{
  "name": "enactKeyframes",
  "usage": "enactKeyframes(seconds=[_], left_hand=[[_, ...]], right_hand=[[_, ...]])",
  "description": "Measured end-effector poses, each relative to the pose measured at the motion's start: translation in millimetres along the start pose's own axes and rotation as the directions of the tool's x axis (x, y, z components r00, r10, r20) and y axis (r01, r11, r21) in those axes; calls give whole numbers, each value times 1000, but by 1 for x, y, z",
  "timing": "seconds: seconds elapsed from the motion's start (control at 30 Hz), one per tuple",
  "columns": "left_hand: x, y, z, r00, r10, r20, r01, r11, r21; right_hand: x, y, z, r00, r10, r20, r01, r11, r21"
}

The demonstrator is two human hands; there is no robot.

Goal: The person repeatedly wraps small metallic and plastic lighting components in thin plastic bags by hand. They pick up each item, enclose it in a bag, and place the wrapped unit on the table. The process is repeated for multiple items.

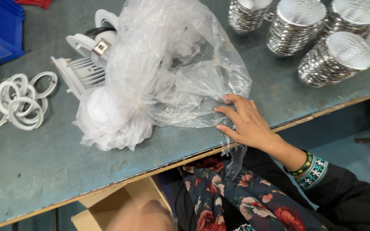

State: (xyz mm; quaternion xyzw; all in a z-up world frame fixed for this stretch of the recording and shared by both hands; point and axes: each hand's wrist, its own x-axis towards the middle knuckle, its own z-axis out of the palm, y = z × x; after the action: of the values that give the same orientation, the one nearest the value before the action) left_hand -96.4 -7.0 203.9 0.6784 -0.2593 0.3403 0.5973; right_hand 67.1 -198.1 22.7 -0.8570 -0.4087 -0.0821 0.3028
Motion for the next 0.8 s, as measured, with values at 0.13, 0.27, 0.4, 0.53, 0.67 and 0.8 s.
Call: enactKeyframes(seconds=[0.13, 0.27, 0.4, 0.53, 0.67, 0.8], left_hand=[[4, -93, 7, 935, -315, 162, 164, 791, 590], [-16, -184, 20, 812, -522, 261, 129, 596, 792], [-13, -233, 15, 797, -562, 220, 28, 397, 917], [7, -292, 6, 796, -595, 106, 99, 302, 948], [15, -351, 4, 821, -571, -19, 140, 168, 976], [16, -383, 4, 844, -529, -90, 150, 72, 986]], right_hand=[[1, 1, 2, 1000, 15, -2, -15, 1000, -4], [0, 3, 2, 999, 47, -8, -47, 998, 42], [-1, 2, 4, 992, 120, -32, -117, 989, 87], [2, 2, -1, 996, 91, 24, -92, 995, 45], [7, -1, -5, 1000, 11, 9, -11, 999, 52], [9, -2, -8, 999, 19, 38, -21, 998, 64]])
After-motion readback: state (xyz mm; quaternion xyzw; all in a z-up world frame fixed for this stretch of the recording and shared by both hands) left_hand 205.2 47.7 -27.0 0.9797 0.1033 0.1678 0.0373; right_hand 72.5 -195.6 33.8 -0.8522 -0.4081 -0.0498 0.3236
